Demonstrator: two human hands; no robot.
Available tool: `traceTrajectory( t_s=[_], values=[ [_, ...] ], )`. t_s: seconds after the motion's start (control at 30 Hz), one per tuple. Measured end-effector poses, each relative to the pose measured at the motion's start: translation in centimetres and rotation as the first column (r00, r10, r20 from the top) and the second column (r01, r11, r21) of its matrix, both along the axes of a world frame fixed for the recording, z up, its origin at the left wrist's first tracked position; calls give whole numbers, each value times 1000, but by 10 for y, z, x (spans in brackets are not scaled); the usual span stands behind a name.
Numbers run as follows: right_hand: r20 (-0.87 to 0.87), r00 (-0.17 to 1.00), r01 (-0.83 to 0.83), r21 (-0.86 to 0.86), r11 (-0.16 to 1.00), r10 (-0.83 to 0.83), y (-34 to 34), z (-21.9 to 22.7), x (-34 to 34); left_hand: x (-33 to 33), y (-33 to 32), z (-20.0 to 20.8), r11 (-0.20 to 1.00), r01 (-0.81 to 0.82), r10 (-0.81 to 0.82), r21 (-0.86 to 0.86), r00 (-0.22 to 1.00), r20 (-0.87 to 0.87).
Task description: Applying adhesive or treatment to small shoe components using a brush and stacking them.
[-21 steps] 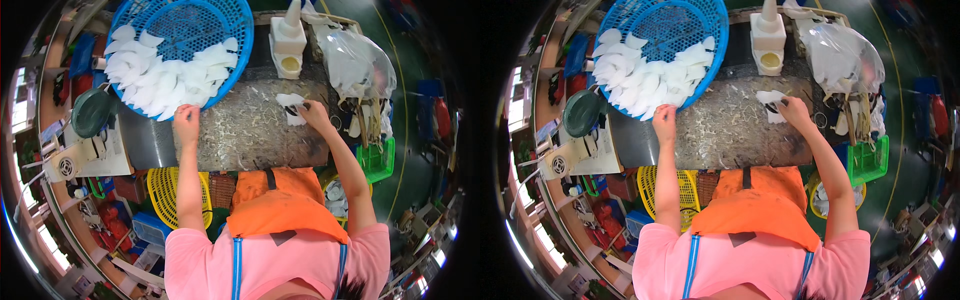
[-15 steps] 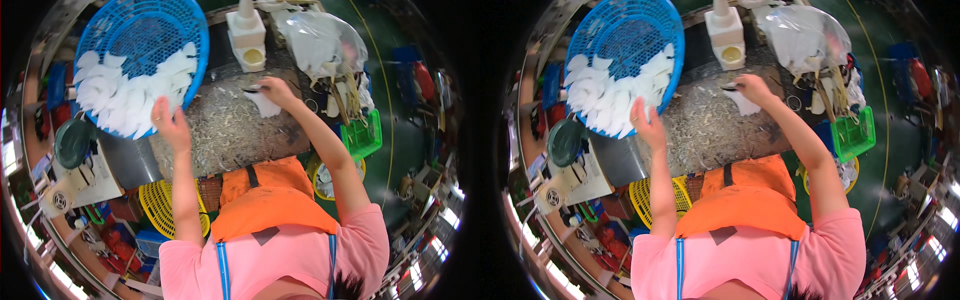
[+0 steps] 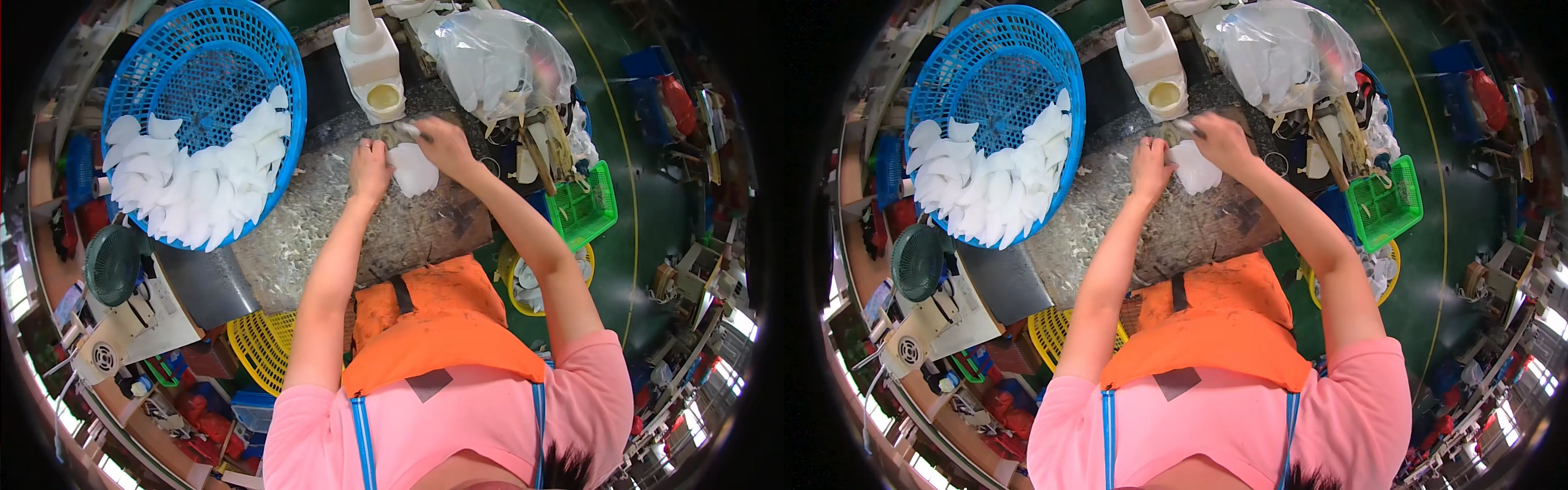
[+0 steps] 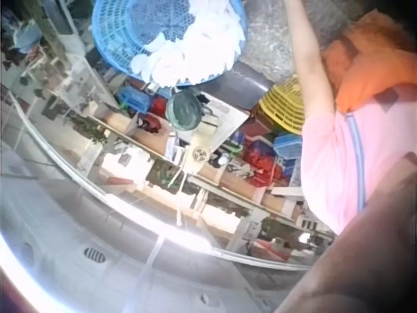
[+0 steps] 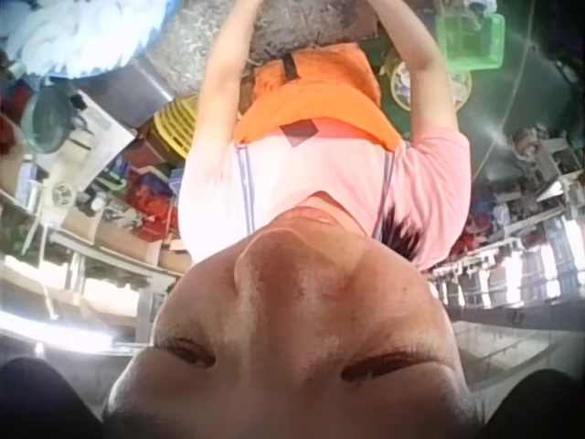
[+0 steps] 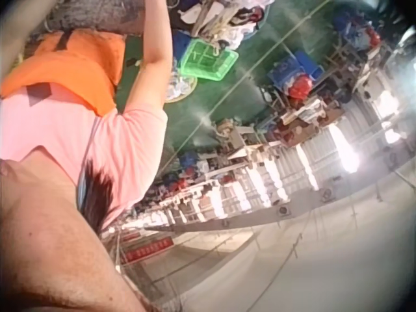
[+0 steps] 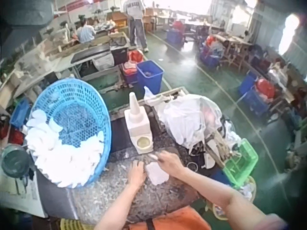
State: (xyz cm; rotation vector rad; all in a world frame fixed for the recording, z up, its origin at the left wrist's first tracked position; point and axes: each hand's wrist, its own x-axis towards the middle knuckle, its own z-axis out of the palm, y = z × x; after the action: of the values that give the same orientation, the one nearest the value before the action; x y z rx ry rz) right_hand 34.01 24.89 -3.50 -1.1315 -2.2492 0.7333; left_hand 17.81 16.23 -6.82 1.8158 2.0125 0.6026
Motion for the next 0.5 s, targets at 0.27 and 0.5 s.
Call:
traceTrajectory(
  t_s=[0.27,0.5],
  values=[
    [62,993,105,-39,994,-102,49,20,-45,1,-26,35,975,-187,164,118,970,182],
    [94,967,-88,-746,661,236,2,7,1,28,-83,-5,945,10,-36,327,997,75]
  ],
)
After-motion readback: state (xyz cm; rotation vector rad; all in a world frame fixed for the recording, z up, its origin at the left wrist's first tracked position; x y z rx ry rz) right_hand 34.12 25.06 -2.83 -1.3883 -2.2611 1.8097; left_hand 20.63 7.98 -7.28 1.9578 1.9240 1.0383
